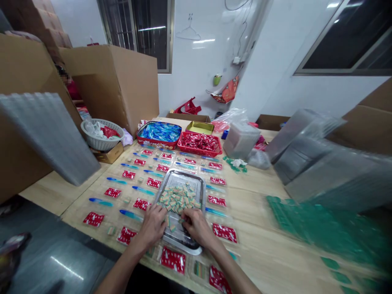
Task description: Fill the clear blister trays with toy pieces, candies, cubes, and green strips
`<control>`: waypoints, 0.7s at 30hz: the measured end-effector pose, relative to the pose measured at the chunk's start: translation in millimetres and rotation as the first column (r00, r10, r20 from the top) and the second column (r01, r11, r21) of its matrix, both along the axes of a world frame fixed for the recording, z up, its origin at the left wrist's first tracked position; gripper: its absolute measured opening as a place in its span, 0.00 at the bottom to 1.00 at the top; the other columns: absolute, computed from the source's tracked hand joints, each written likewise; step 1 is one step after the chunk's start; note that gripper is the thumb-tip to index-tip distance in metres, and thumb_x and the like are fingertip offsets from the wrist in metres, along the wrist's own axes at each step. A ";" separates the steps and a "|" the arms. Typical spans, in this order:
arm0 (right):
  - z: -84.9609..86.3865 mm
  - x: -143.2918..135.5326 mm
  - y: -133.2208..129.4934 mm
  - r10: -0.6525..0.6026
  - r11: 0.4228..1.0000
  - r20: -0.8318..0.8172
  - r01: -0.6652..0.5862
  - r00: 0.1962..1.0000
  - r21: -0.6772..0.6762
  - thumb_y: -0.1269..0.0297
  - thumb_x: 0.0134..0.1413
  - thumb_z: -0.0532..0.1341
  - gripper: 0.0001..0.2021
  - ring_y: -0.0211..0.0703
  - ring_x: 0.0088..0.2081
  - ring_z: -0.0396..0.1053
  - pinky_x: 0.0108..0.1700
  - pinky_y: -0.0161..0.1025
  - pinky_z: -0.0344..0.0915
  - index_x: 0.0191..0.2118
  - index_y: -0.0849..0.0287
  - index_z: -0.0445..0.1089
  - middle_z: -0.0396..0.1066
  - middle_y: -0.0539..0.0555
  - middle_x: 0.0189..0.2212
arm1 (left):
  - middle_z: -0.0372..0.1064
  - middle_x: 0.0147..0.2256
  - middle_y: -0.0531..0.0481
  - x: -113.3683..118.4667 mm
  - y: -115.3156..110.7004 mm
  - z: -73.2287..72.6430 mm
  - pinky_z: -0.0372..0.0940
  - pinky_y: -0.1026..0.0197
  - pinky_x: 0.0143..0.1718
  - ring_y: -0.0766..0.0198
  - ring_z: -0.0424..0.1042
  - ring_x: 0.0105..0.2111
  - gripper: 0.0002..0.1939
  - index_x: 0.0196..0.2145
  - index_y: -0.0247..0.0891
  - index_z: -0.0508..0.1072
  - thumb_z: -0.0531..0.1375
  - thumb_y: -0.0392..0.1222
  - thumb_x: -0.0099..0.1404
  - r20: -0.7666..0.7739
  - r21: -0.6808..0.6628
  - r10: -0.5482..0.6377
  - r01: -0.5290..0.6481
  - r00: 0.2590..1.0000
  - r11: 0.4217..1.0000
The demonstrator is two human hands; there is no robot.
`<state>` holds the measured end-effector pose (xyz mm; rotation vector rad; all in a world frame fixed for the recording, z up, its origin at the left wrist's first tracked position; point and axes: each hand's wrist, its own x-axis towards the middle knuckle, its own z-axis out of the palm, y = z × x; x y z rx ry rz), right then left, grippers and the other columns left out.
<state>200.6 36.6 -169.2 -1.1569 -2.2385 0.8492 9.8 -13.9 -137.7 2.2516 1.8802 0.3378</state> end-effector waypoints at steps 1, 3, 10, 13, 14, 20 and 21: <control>-1.0 0.3 -0.1 -0.005 1.000 -0.012 0.005 1.000 0.005 0.79 0.40 0.55 0.09 0.40 0.32 0.64 0.39 0.36 0.53 0.27 0.58 0.65 0.67 0.48 0.25 | 0.69 0.38 0.47 -0.2 -1.1 0.9 0.54 0.52 0.46 0.54 0.63 0.42 0.05 0.34 0.39 0.68 0.53 0.36 0.61 -0.022 0.012 -0.008 0.009 1.000 1.000; -2.8 0.9 -0.4 -0.014 1.000 -0.031 0.014 0.999 0.009 0.79 0.40 0.56 0.09 0.40 0.32 0.64 0.39 0.36 0.54 0.27 0.58 0.66 0.68 0.48 0.25 | 0.68 0.38 0.46 -0.4 -2.9 1.3 0.54 0.51 0.47 0.53 0.63 0.42 0.05 0.33 0.39 0.68 0.52 0.37 0.62 -0.050 0.031 -0.016 0.017 0.999 0.999; -5.9 2.7 -0.4 -0.051 0.999 -0.021 0.051 0.998 -0.001 0.78 0.41 0.56 0.09 0.40 0.32 0.64 0.39 0.36 0.54 0.28 0.58 0.68 0.68 0.49 0.24 | 0.67 0.32 0.49 -4.0 -2.7 -10.9 0.55 0.55 0.42 0.58 0.65 0.38 0.06 0.28 0.39 0.64 0.52 0.30 0.57 0.127 0.019 0.006 -0.008 0.992 1.000; -5.5 3.0 1.0 -0.044 0.999 -0.027 0.044 0.999 -0.008 0.77 0.42 0.56 0.08 0.40 0.30 0.64 0.37 0.35 0.54 0.28 0.59 0.68 0.68 0.48 0.23 | 0.67 0.29 0.50 -7.2 -1.0 -15.7 0.55 0.56 0.41 0.59 0.66 0.35 0.06 0.26 0.39 0.64 0.52 0.29 0.54 0.195 0.010 0.029 -0.032 0.980 0.999; -5.1 3.1 1.5 -0.041 0.999 -0.034 0.041 0.999 -0.012 0.77 0.42 0.56 0.08 0.39 0.29 0.63 0.36 0.35 0.54 0.28 0.59 0.69 0.67 0.48 0.23 | 0.67 0.29 0.51 -8.0 -0.5 -16.1 0.55 0.56 0.41 0.59 0.66 0.35 0.06 0.26 0.39 0.64 0.53 0.29 0.54 0.221 0.006 0.037 -0.039 0.975 0.999; -2.1 6.1 3.7 -0.040 0.999 -0.059 0.039 0.997 -0.026 0.77 0.42 0.56 0.08 0.38 0.28 0.63 0.34 0.33 0.54 0.28 0.59 0.70 0.67 0.48 0.22 | 0.67 0.27 0.52 0.8 2.8 -4.7 0.58 0.61 0.35 0.61 0.66 0.31 0.04 0.26 0.39 0.66 0.55 0.32 0.53 0.409 -0.001 0.100 -0.109 0.907 0.994; -1.7 7.1 4.0 -0.048 0.999 -0.061 0.047 0.997 -0.022 0.77 0.42 0.56 0.09 0.39 0.28 0.64 0.34 0.33 0.54 0.29 0.59 0.70 0.67 0.48 0.22 | 0.67 0.27 0.52 5.6 3.7 -2.3 0.58 0.61 0.34 0.62 0.67 0.31 0.03 0.27 0.39 0.66 0.55 0.32 0.54 0.440 -0.003 0.098 -0.108 0.893 0.994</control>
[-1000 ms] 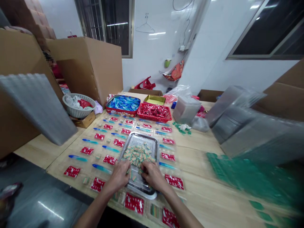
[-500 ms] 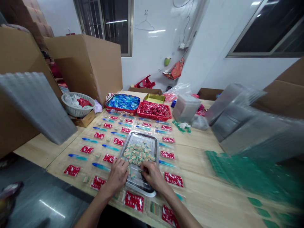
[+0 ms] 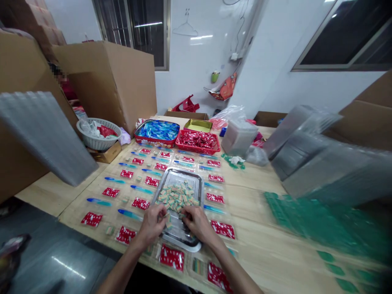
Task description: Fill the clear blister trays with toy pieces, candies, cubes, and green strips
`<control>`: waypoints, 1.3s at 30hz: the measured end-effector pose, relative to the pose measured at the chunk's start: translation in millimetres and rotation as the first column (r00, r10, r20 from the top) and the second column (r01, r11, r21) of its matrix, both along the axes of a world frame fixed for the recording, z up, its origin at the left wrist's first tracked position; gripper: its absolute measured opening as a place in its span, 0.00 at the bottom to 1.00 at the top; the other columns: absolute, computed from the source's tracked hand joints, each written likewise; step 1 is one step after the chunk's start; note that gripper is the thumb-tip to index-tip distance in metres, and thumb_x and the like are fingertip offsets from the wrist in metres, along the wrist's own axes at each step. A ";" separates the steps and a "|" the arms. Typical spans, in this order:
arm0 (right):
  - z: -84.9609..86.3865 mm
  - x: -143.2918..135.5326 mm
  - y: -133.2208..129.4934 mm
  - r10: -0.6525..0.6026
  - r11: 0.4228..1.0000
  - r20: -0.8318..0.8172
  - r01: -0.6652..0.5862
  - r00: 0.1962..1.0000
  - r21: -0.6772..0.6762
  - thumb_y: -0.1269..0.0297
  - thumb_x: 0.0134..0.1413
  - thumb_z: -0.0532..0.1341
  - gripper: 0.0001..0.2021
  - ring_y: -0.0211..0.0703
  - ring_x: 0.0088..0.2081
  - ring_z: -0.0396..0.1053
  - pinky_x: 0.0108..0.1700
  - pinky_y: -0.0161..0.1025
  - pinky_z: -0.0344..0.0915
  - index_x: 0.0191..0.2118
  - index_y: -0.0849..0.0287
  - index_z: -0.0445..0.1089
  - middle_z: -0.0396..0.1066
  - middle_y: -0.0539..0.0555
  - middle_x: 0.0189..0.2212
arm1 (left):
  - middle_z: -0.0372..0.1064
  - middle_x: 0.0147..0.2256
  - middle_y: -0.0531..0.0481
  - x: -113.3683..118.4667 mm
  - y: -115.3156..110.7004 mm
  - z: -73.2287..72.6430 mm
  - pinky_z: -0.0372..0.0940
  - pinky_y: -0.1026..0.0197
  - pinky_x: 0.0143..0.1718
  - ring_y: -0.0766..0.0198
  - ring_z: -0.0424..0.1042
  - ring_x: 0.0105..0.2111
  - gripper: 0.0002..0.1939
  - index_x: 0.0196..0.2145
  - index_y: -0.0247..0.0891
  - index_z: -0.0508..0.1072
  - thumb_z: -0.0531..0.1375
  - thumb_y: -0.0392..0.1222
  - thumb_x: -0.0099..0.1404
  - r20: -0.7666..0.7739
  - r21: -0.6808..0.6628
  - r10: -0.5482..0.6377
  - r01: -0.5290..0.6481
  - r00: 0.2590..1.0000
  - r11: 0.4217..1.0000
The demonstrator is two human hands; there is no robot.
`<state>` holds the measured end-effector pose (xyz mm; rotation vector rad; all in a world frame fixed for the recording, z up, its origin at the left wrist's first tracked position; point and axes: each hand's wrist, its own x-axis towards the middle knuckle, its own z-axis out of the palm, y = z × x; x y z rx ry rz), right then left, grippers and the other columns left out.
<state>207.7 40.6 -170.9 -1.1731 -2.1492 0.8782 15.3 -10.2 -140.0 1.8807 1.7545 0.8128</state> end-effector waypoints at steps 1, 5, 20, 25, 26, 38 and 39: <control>0.2 1.0 0.4 -0.010 1.000 -0.003 0.011 1.000 0.005 0.77 0.42 0.56 0.09 0.39 0.28 0.64 0.34 0.33 0.54 0.29 0.59 0.70 0.67 0.48 0.23 | 0.67 0.27 0.52 5.6 1.0 1.6 0.59 0.62 0.34 0.62 0.67 0.31 0.03 0.28 0.39 0.67 0.55 0.33 0.54 0.025 -0.001 -0.009 0.009 1.000 1.000; -2.6 4.5 2.2 -0.033 0.999 -0.025 0.034 0.999 0.011 0.77 0.42 0.55 0.09 0.40 0.29 0.64 0.34 0.33 0.55 0.28 0.59 0.70 0.68 0.49 0.23 | 0.68 0.27 0.52 29.5 5.2 -4.1 0.59 0.63 0.34 0.63 0.68 0.31 0.05 0.27 0.39 0.68 0.55 0.31 0.53 0.006 -0.024 -0.105 0.105 0.994 0.994; 10.2 1.4 -15.4 0.140 0.987 0.061 -0.144 0.988 0.069 0.76 0.41 0.57 0.12 0.46 0.40 0.66 0.45 0.41 0.55 0.36 0.59 0.67 0.71 0.53 0.35 | 0.68 0.27 0.51 40.2 6.7 -16.9 0.56 0.62 0.33 0.63 0.66 0.30 0.08 0.26 0.38 0.67 0.53 0.27 0.50 -0.075 -0.046 -0.113 0.110 0.991 0.993; 2.0 -3.3 -16.7 0.087 0.978 0.115 -0.107 0.990 0.180 0.82 0.43 0.53 0.15 0.45 0.41 0.65 0.45 0.42 0.52 0.35 0.59 0.66 0.70 0.53 0.35 | 0.67 0.27 0.53 39.8 4.9 -11.4 0.56 0.63 0.32 0.64 0.66 0.29 0.10 0.28 0.38 0.67 0.54 0.27 0.49 -0.014 -0.054 -0.094 0.094 0.995 0.994; 1.7 -3.4 -16.5 0.088 0.975 0.118 -0.110 0.989 0.192 0.83 0.43 0.53 0.15 0.45 0.42 0.65 0.45 0.42 0.52 0.36 0.58 0.66 0.69 0.53 0.35 | 0.66 0.27 0.53 39.1 4.7 -10.4 0.56 0.63 0.32 0.65 0.66 0.29 0.11 0.29 0.38 0.67 0.54 0.26 0.49 -0.015 -0.052 -0.086 0.085 0.996 0.995; -3.1 0.0 -12.7 0.063 0.998 -0.003 -0.063 0.998 0.023 0.78 0.43 0.57 0.10 0.44 0.39 0.65 0.42 0.38 0.57 0.33 0.59 0.66 0.70 0.52 0.34 | 0.66 0.27 0.54 41.0 13.7 -21.0 0.57 0.64 0.31 0.66 0.66 0.29 0.13 0.29 0.38 0.67 0.52 0.24 0.47 0.047 -0.082 -0.070 0.073 0.996 0.994; -5.1 1.0 -12.0 0.052 0.998 0.005 -0.052 0.999 0.021 0.78 0.42 0.57 0.10 0.44 0.39 0.65 0.42 0.38 0.57 0.33 0.59 0.66 0.70 0.52 0.34 | 0.67 0.28 0.54 42.0 14.4 -22.5 0.57 0.64 0.32 0.66 0.66 0.30 0.13 0.30 0.38 0.68 0.52 0.24 0.47 0.044 -0.080 -0.068 0.071 0.997 0.994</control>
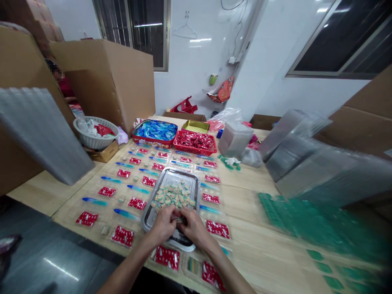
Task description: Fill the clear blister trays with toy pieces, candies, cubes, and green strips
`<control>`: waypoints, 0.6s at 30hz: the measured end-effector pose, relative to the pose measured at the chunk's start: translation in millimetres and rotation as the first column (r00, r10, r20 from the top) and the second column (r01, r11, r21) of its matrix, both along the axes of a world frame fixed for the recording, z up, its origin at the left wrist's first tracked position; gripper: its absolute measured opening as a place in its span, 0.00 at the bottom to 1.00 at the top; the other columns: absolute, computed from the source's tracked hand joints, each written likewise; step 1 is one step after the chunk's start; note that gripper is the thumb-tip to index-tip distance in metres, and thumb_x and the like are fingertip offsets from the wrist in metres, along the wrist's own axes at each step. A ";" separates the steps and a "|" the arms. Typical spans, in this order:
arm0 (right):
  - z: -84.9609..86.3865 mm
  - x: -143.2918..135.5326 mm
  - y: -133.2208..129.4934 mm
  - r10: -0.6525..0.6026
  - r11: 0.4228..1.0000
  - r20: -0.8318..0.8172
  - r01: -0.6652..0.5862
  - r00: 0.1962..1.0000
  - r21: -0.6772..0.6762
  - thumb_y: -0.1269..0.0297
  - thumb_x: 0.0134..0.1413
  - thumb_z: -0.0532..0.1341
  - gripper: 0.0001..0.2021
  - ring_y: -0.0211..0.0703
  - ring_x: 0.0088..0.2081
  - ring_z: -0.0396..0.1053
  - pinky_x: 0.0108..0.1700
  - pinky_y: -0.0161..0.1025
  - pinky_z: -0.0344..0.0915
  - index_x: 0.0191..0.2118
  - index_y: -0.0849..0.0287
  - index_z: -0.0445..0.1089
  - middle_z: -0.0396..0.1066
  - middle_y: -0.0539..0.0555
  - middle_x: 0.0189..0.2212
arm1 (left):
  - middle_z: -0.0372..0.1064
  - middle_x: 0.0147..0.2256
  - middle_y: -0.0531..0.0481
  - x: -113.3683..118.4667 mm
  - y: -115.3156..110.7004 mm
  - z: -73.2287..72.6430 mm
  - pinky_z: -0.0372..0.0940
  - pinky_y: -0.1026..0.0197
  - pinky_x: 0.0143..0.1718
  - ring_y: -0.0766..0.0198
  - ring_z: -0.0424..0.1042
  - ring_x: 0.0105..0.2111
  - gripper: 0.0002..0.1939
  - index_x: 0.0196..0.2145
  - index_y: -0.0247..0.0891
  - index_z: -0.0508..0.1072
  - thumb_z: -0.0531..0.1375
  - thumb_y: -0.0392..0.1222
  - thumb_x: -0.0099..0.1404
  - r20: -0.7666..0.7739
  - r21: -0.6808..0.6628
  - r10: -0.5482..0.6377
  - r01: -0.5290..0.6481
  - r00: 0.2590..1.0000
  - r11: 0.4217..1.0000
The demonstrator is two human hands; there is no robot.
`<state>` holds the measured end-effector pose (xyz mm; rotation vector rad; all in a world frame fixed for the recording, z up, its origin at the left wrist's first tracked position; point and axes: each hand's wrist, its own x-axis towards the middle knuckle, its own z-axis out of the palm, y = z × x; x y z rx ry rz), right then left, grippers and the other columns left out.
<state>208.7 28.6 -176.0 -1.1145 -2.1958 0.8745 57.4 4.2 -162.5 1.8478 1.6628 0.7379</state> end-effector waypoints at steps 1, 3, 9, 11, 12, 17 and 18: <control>-1.8 1.1 0.7 -0.007 1.000 0.007 0.007 1.000 -0.002 0.78 0.42 0.57 0.10 0.44 0.39 0.65 0.42 0.38 0.57 0.33 0.59 0.66 0.69 0.52 0.34 | 0.67 0.28 0.54 0.7 0.6 -0.8 0.58 0.64 0.32 0.65 0.66 0.30 0.14 0.30 0.38 0.68 0.53 0.24 0.47 -0.005 0.000 0.003 -0.003 1.000 1.000; -4.1 3.3 2.1 -0.011 1.000 0.014 0.011 1.000 -0.007 0.78 0.42 0.57 0.11 0.44 0.39 0.65 0.41 0.38 0.57 0.33 0.59 0.66 0.69 0.52 0.34 | 0.66 0.27 0.55 1.1 1.5 -0.4 0.57 0.64 0.32 0.65 0.65 0.30 0.14 0.31 0.38 0.68 0.53 0.25 0.47 -0.014 -0.007 0.011 -0.011 1.000 1.000; -0.7 5.3 1.5 -0.015 1.000 -0.002 0.015 1.000 -0.002 0.79 0.40 0.56 0.11 0.42 0.35 0.63 0.37 0.36 0.56 0.31 0.59 0.66 0.67 0.50 0.30 | 0.64 0.24 0.55 0.0 0.8 7.0 0.57 0.64 0.31 0.65 0.65 0.29 0.11 0.26 0.38 0.67 0.52 0.25 0.49 -0.021 -0.017 0.039 -0.040 0.999 0.999; 1.5 4.1 -0.2 -0.027 1.000 -0.022 0.027 0.999 0.001 0.79 0.40 0.56 0.11 0.41 0.34 0.63 0.37 0.35 0.55 0.31 0.59 0.67 0.67 0.50 0.30 | 0.64 0.22 0.56 0.4 -0.3 7.5 0.56 0.64 0.31 0.66 0.65 0.27 0.11 0.25 0.38 0.68 0.51 0.24 0.49 -0.009 -0.024 0.018 -0.018 1.000 1.000; 2.4 3.4 -1.0 -0.037 0.999 -0.028 0.037 0.999 -0.002 0.79 0.40 0.55 0.11 0.41 0.34 0.63 0.36 0.35 0.55 0.32 0.59 0.67 0.67 0.50 0.29 | 0.64 0.22 0.56 0.5 -0.9 7.3 0.56 0.64 0.30 0.66 0.65 0.27 0.12 0.26 0.38 0.68 0.51 0.24 0.48 -0.004 -0.036 0.010 -0.010 1.000 0.999; 4.5 1.4 -4.6 -0.056 0.998 -0.044 0.055 0.997 -0.033 0.79 0.38 0.55 0.11 0.41 0.32 0.63 0.34 0.34 0.55 0.30 0.59 0.65 0.66 0.50 0.27 | 0.65 0.24 0.55 0.5 -2.4 4.7 0.54 0.65 0.28 0.65 0.65 0.27 0.13 0.29 0.38 0.69 0.54 0.25 0.46 -0.088 -0.072 -0.055 0.048 0.995 0.996; 4.1 1.9 -5.1 -0.050 0.998 -0.051 0.048 0.997 -0.040 0.79 0.38 0.55 0.11 0.41 0.32 0.63 0.34 0.34 0.56 0.31 0.59 0.66 0.66 0.50 0.28 | 0.66 0.25 0.54 0.5 -2.3 4.2 0.54 0.64 0.29 0.65 0.65 0.28 0.12 0.29 0.38 0.69 0.54 0.26 0.47 -0.115 -0.069 -0.067 0.060 0.991 0.996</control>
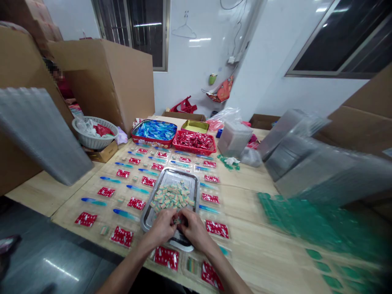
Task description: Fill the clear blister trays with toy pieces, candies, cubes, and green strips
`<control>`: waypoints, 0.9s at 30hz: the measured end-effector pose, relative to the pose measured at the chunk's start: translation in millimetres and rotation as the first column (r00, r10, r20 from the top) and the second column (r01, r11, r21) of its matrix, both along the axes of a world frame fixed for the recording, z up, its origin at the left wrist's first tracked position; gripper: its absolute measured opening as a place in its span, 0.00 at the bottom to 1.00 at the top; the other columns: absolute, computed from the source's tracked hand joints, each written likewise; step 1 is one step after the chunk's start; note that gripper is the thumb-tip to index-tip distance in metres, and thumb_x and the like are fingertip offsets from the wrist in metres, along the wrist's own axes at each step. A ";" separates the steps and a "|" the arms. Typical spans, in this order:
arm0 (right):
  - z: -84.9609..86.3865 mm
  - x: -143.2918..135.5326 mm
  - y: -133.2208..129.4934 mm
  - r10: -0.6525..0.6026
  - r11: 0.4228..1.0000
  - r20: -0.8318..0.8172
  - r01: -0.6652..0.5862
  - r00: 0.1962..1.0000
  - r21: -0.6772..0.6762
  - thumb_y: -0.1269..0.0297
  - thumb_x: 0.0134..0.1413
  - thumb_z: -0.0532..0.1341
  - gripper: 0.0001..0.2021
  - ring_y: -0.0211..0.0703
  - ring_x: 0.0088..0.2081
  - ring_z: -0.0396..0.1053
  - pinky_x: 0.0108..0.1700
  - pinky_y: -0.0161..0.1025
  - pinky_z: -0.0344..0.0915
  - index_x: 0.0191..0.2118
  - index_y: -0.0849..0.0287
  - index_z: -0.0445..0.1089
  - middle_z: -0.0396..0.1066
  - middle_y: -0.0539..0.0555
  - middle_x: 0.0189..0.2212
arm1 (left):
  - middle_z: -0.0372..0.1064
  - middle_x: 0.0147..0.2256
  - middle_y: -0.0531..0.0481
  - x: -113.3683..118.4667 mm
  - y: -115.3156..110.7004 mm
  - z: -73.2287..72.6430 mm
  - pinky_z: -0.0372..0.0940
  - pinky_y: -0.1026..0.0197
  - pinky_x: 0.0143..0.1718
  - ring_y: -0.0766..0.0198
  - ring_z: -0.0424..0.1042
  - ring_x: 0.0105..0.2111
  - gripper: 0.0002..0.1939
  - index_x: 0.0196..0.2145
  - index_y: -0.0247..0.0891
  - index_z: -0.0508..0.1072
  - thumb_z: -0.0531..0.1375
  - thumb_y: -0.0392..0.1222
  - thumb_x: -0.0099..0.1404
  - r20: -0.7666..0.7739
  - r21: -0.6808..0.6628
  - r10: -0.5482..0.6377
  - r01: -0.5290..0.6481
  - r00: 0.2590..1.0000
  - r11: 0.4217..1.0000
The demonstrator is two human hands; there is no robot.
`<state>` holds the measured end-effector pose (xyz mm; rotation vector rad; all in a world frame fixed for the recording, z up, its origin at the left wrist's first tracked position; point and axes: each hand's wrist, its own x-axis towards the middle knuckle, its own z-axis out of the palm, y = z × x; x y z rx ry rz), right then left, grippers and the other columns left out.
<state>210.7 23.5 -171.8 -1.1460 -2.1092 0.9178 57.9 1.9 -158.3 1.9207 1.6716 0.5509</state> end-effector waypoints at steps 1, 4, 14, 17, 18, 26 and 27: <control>-0.6 1.0 -0.3 0.003 1.000 -0.004 -0.003 1.000 -0.003 0.79 0.39 0.55 0.12 0.41 0.32 0.64 0.34 0.34 0.56 0.32 0.59 0.66 0.67 0.50 0.28 | 0.66 0.26 0.54 0.2 0.1 -0.3 0.54 0.64 0.30 0.64 0.65 0.29 0.11 0.29 0.38 0.68 0.55 0.27 0.47 -0.021 0.003 -0.007 0.007 1.000 1.000; -3.2 5.7 -0.3 -0.019 0.999 0.029 0.018 0.999 0.033 0.79 0.39 0.54 0.15 0.42 0.34 0.64 0.37 0.36 0.57 0.36 0.58 0.66 0.68 0.51 0.31 | 0.65 0.25 0.54 1.2 0.8 -0.3 0.54 0.63 0.30 0.64 0.65 0.29 0.10 0.28 0.39 0.68 0.55 0.28 0.49 -0.059 0.000 0.000 0.000 0.998 1.000; -3.4 4.7 0.0 -0.014 1.000 0.026 0.015 1.000 -0.019 0.79 0.39 0.54 0.13 0.40 0.30 0.64 0.33 0.34 0.56 0.34 0.58 0.65 0.67 0.49 0.27 | 0.65 0.27 0.53 1.9 -0.7 1.2 0.55 0.63 0.32 0.63 0.65 0.30 0.12 0.32 0.38 0.68 0.54 0.28 0.49 -0.059 0.002 -0.021 0.021 0.998 1.000; -3.4 4.6 -1.2 -0.018 0.999 0.012 0.018 1.000 -0.031 0.78 0.40 0.54 0.13 0.40 0.30 0.64 0.33 0.34 0.56 0.34 0.58 0.65 0.67 0.48 0.26 | 0.67 0.28 0.52 2.2 -1.3 0.7 0.55 0.63 0.33 0.63 0.66 0.31 0.12 0.32 0.38 0.68 0.54 0.28 0.49 -0.054 0.012 -0.033 0.033 0.998 0.999; -3.2 4.7 -1.6 -0.016 0.999 0.005 0.016 1.000 -0.029 0.78 0.40 0.55 0.12 0.40 0.30 0.64 0.32 0.33 0.56 0.33 0.58 0.65 0.67 0.48 0.26 | 0.68 0.30 0.51 2.5 -1.4 0.6 0.55 0.63 0.33 0.62 0.67 0.32 0.12 0.32 0.38 0.68 0.54 0.28 0.49 -0.055 0.020 -0.036 0.037 0.998 0.999; -4.0 3.7 -2.5 -0.038 0.993 -0.055 0.032 0.998 -0.113 0.79 0.40 0.54 0.13 0.39 0.28 0.67 0.32 0.33 0.58 0.35 0.58 0.63 0.69 0.47 0.25 | 0.70 0.31 0.49 4.5 -3.1 0.7 0.58 0.62 0.36 0.61 0.68 0.35 0.11 0.31 0.37 0.70 0.53 0.28 0.50 -0.093 0.015 -0.039 0.041 0.995 0.999; -4.7 3.2 -2.8 -0.037 0.993 -0.061 0.030 0.997 -0.112 0.79 0.40 0.54 0.13 0.39 0.28 0.67 0.32 0.33 0.58 0.34 0.58 0.63 0.69 0.47 0.24 | 0.70 0.32 0.48 4.5 -3.4 -0.3 0.58 0.61 0.37 0.60 0.68 0.36 0.11 0.32 0.37 0.70 0.53 0.28 0.51 -0.088 0.023 -0.042 0.044 0.995 0.999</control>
